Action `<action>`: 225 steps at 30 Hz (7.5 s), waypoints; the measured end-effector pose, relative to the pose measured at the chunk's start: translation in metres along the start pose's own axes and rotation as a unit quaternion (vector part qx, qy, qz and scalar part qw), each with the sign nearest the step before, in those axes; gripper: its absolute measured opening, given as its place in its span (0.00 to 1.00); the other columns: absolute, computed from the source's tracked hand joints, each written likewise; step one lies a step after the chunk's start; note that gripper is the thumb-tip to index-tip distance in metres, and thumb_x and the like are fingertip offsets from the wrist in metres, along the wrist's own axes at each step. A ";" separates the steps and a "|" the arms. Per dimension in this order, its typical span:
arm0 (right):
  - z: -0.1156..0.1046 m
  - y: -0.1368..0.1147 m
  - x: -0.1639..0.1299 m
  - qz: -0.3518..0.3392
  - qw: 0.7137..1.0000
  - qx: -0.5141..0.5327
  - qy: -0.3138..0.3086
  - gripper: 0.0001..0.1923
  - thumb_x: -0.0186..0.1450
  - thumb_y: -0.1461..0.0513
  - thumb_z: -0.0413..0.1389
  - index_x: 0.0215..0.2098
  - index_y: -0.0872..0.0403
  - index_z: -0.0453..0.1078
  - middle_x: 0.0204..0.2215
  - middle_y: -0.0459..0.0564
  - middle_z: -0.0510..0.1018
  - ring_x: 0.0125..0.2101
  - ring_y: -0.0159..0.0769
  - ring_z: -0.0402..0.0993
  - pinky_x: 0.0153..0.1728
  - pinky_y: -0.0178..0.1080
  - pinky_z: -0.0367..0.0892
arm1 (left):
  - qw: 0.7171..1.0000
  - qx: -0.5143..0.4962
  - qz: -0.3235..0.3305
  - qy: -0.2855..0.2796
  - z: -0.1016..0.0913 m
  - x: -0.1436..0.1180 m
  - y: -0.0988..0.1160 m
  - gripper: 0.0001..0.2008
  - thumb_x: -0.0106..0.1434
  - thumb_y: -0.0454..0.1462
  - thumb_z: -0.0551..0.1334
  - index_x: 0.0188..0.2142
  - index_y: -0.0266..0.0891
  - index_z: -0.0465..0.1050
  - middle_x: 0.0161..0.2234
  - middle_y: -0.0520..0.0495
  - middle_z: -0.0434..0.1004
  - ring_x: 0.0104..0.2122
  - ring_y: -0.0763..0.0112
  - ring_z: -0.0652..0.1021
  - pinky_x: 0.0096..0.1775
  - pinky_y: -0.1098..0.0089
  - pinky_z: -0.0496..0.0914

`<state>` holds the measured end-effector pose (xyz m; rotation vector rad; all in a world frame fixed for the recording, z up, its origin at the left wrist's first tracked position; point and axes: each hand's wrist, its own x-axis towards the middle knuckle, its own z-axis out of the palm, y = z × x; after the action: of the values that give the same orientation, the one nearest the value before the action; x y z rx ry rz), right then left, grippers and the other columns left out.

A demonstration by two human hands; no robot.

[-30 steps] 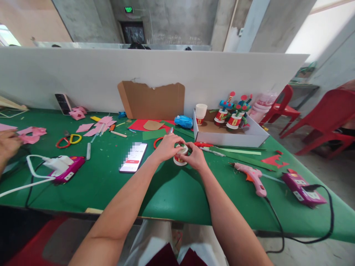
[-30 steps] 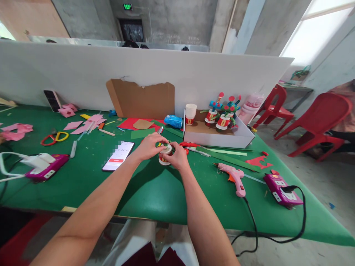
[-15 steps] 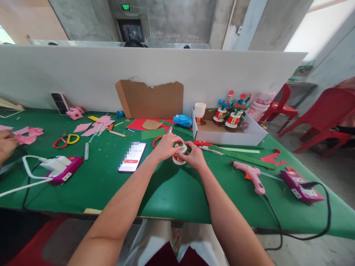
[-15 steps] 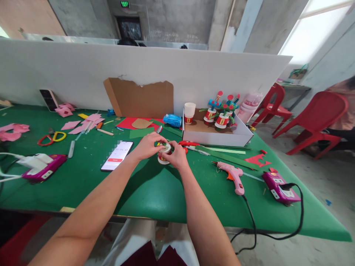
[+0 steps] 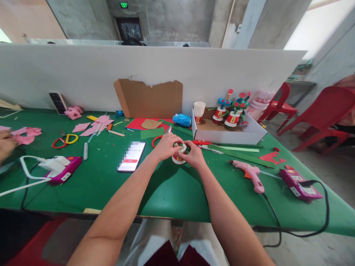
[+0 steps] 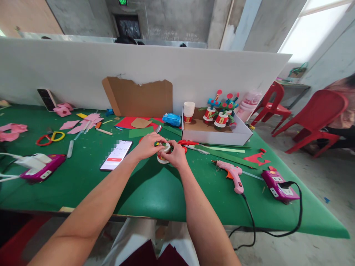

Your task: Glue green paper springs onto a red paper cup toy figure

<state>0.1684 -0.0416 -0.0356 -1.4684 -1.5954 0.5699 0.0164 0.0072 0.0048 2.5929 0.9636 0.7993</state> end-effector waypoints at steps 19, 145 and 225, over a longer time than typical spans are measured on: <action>-0.012 0.000 0.002 -0.070 0.997 0.022 0.027 0.19 0.49 0.68 0.49 0.37 0.50 0.71 0.40 0.48 0.78 0.45 0.45 0.71 0.51 0.47 0.63 | 1.000 0.015 -0.005 0.000 0.001 -0.005 -0.001 0.05 0.58 0.32 0.60 0.32 0.40 0.73 0.32 0.48 0.78 0.36 0.65 0.75 0.41 0.65 0.68; 0.003 -0.004 -0.009 -0.075 0.984 -0.143 0.068 0.28 0.52 0.57 0.64 0.51 0.51 0.69 0.43 0.56 0.79 0.45 0.52 0.72 0.47 0.53 0.64 | 0.988 -0.041 -0.086 0.120 -0.011 -0.015 -0.028 0.09 0.64 0.35 0.54 0.28 0.41 0.68 0.30 0.49 0.74 0.35 0.65 0.72 0.40 0.65 0.67; 0.020 -0.005 -0.018 -0.115 0.984 0.047 -0.130 0.09 0.60 0.66 0.51 0.24 0.53 0.68 0.18 0.42 0.70 0.20 0.29 0.65 0.24 0.31 0.60 | 0.937 -0.328 -0.120 -0.010 0.013 0.015 -0.008 0.18 0.63 0.48 0.56 0.32 0.37 0.77 0.33 0.44 0.80 0.38 0.63 0.78 0.44 0.65 0.71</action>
<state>0.1475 -0.0552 -0.0468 -1.1559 -1.8824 0.7136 0.0295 0.0223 -0.0033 1.8684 0.8062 0.8442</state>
